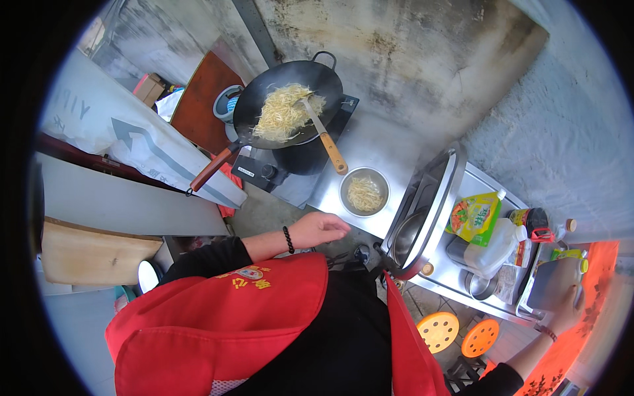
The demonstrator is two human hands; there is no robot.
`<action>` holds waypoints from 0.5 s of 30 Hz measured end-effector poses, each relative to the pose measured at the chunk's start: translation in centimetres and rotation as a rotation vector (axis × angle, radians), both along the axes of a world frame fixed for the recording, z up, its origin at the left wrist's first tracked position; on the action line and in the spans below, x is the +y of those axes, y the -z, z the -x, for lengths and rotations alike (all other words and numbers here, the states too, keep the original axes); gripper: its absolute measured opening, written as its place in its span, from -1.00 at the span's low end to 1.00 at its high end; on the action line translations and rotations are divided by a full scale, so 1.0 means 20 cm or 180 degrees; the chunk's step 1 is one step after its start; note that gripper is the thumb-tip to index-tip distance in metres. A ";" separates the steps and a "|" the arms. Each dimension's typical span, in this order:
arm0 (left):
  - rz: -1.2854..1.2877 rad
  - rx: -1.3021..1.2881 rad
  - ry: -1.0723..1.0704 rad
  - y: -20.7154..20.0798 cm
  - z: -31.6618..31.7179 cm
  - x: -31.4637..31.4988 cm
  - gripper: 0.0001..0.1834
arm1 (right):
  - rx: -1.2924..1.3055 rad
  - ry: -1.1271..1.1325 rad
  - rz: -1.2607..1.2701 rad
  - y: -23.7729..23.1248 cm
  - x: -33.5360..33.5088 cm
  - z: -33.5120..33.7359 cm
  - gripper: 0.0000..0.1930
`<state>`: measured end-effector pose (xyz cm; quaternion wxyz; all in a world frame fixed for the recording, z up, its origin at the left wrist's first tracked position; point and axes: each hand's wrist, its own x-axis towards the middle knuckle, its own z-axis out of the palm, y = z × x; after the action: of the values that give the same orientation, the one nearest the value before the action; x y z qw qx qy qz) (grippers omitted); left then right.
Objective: The person stir-fries noodles in a wok over a gas burner, adding seasoning from a pouch and a liquid from a bottle, then transfers some noodles into a metal bowl. The person continues to stir-fry the remaining noodles in the wok.
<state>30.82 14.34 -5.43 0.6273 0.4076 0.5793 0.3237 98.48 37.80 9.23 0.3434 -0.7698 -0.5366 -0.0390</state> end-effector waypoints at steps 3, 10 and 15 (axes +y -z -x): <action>-0.1245 0.0536 0.0477 -0.28 -0.02 0.11 -0.78 | -0.0021 -0.0508 -0.0266 -0.30 -0.17 0.27 -0.55; -0.3588 0.0615 -0.0015 -0.83 -0.09 0.32 -0.55 | -0.0024 -0.1919 -0.0056 -0.59 -0.42 1.10 -0.67; -0.4097 0.0769 0.0060 -0.95 0.06 0.24 -0.32 | -0.0233 -0.3932 0.0095 -0.56 -0.58 1.92 -0.66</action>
<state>29.70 19.20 13.56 0.1913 0.7402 0.3326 0.5522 60.12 26.15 20.33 0.2732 -0.3198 -0.8950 0.1482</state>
